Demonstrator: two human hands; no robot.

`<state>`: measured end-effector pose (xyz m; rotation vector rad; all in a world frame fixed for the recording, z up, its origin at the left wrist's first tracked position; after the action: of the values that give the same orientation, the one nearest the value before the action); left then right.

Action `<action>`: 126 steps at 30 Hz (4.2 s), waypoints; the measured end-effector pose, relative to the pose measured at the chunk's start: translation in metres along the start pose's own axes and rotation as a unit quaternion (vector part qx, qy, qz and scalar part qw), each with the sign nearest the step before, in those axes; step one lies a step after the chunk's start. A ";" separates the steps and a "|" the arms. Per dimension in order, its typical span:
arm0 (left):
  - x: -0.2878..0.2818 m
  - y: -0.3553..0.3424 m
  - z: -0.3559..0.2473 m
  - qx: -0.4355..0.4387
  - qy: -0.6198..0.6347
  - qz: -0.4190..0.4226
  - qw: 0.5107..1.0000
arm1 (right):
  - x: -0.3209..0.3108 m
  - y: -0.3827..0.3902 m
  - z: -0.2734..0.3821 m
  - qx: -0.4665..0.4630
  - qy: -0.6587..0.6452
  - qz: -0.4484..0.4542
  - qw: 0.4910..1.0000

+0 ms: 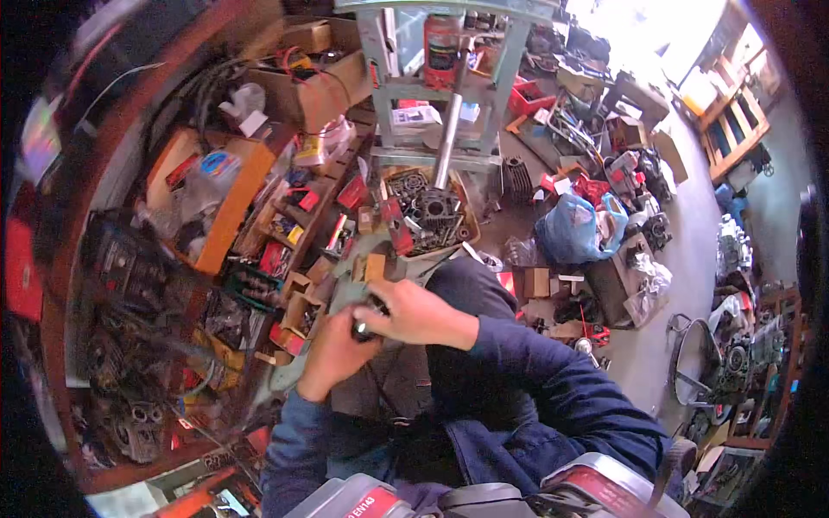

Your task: The person works on a motorcycle camshaft by hand, removing it from a box, inspecting the bearings, and attempting to fit it into an engine component using a hydraulic press.

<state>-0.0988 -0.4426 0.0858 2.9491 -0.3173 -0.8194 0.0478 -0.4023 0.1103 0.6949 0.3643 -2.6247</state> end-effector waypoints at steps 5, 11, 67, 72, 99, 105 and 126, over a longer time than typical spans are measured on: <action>0.041 -0.112 -0.006 0.027 -0.005 0.017 0.999 | -0.051 -0.019 -0.108 0.064 -0.110 -0.114 0.985; 0.088 -0.212 -0.022 0.127 0.015 0.229 0.965 | -0.110 -0.046 -0.146 0.042 -0.115 -0.053 0.991; 0.069 -0.442 0.046 -0.128 0.612 0.156 0.764 | -0.137 -0.225 -0.334 0.019 -0.035 -0.530 0.847; 0.078 -0.440 0.025 -0.113 0.627 0.192 0.747 | -0.139 -0.238 -0.329 -0.037 0.107 -0.548 0.829; 0.091 -0.476 0.006 0.320 -0.014 -0.090 0.943 | -0.155 -0.223 -0.321 0.021 -0.097 -0.442 0.891; 0.076 -0.487 0.021 0.110 0.327 0.032 0.938 | -0.136 -0.234 -0.305 0.046 -0.438 -0.388 0.810; 0.109 -0.494 0.045 -0.163 0.667 0.159 0.710 | -0.154 -0.227 -0.363 0.022 0.100 -0.419 0.902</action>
<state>0.0580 0.0158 -0.0653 2.2284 -0.4275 1.1687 0.2209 -0.0281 -0.0831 0.9936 0.8182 -3.3713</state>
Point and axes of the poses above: each hand's wrist, its own y-axis away from the middle knuckle, its own x-axis out of the palm, z = x × y, the point moved 5 cm from there along -y, towards the middle knuckle, and after that the axes turned 8 degrees about -z, right-handed, at the moved point
